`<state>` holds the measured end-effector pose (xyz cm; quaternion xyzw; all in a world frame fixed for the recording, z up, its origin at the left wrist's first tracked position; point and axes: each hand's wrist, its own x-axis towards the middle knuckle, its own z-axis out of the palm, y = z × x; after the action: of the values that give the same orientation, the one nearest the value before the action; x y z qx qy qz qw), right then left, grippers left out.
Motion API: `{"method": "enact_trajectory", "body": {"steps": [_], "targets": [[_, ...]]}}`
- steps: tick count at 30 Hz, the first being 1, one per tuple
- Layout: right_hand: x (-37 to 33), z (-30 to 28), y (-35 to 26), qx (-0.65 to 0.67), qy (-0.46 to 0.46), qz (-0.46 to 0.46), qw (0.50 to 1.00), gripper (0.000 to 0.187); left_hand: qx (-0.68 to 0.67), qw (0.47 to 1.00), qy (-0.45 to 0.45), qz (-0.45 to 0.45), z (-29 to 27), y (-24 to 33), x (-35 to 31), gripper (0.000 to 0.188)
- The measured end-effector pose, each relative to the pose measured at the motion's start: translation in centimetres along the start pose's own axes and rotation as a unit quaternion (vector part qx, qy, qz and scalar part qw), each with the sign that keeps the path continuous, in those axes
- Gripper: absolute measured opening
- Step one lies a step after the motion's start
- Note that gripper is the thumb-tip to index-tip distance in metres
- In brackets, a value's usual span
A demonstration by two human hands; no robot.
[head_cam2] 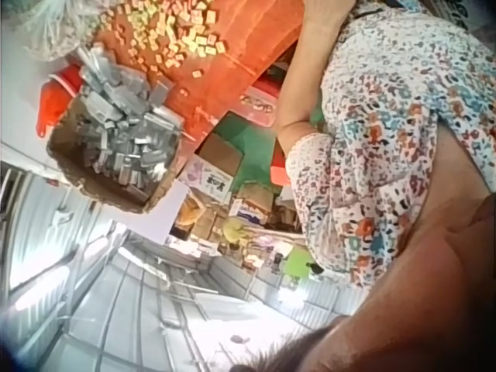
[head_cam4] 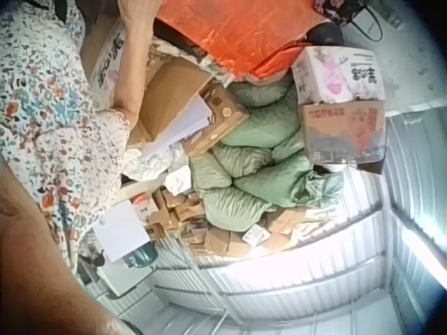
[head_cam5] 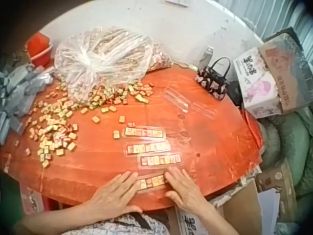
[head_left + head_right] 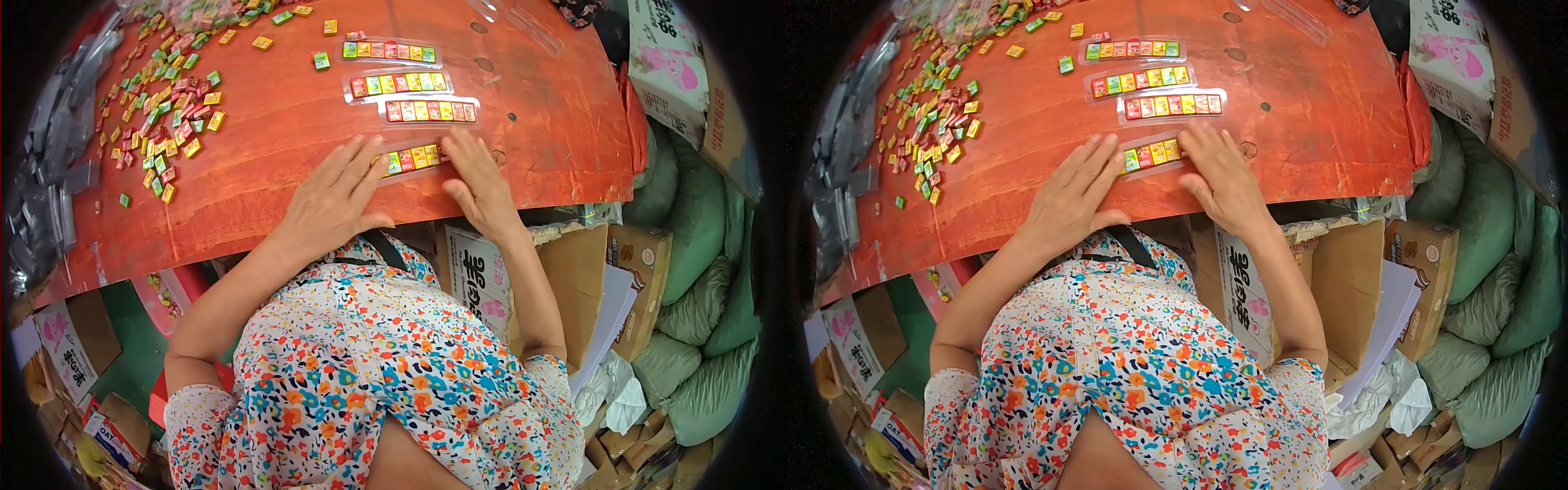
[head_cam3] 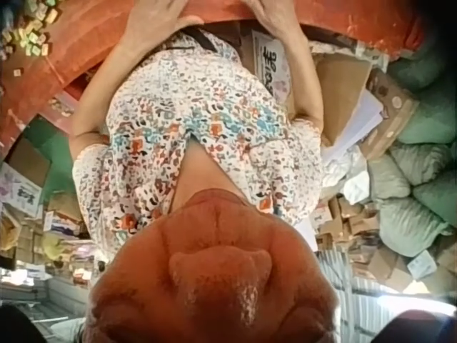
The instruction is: Sorting small colorful rectangular items into clear plastic containers and placing them into a cardboard box.
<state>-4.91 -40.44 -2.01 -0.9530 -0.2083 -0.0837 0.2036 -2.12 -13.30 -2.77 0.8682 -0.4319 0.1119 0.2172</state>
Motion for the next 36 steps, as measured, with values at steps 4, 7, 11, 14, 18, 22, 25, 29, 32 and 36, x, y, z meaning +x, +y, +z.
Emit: {"method": "enact_trajectory", "body": {"steps": [4, 7, 11, 14, 18, 22, 25, 29, 32, 36], "targets": [[1.7, -1.8, -1.4, 0.129, 0.082, 0.268, 0.951, 0.037, -0.048, 0.991, 0.053, -0.109, -1.2, 0.3, -0.7, 0.059], [1.9, 0.0, -0.3, 0.19, 0.095, 0.255, 0.943, 0.033, -0.174, 0.957, 0.016, -0.231, -1.4, 0.2, 0.5, 0.037], [2.3, -0.8, -1.6, 0.281, 0.038, 0.336, 0.898, 0.039, -0.379, 0.851, -0.015, -0.362, -1.4, -0.1, 1.5, 0.021], [1.9, -2.4, -0.9, 0.361, 0.065, 0.372, 0.852, 0.042, -0.478, 0.794, 0.009, -0.376, -1.1, -0.6, 2.8, 0.018], [3.3, -2.2, 1.8, 0.292, 0.141, 0.306, 0.895, 0.043, -0.507, 0.788, 0.082, -0.34, -0.4, -1.9, 6.4, 0.013], [6.0, 0.6, 4.2, 0.246, 0.183, 0.268, 0.913, 0.04, -0.476, 0.821, 0.075, -0.307, 2.1, -6.4, 6.5, 0.012], [7.0, 3.7, 5.7, 0.158, 0.205, 0.276, 0.926, 0.03, -0.458, 0.837, 0.04, -0.296, 3.2, -7.2, 6.2, 0.014], [6.2, 2.9, 5.2, 0.141, 0.21, 0.301, 0.92, 0.026, -0.373, 0.87, 0.014, -0.321, 2.7, -5.6, 6.8, 0.019], [6.6, 3.0, 4.8, 0.153, 0.183, 0.315, 0.918, 0.025, -0.36, 0.865, 0.031, -0.347, 2.3, -5.8, 6.4, 0.019], [6.7, 2.5, 4.9, 0.118, 0.126, 0.288, 0.942, 0.022, -0.405, 0.844, 0.048, -0.349, 3.0, -6.2, 5.8, 0.019]]}}
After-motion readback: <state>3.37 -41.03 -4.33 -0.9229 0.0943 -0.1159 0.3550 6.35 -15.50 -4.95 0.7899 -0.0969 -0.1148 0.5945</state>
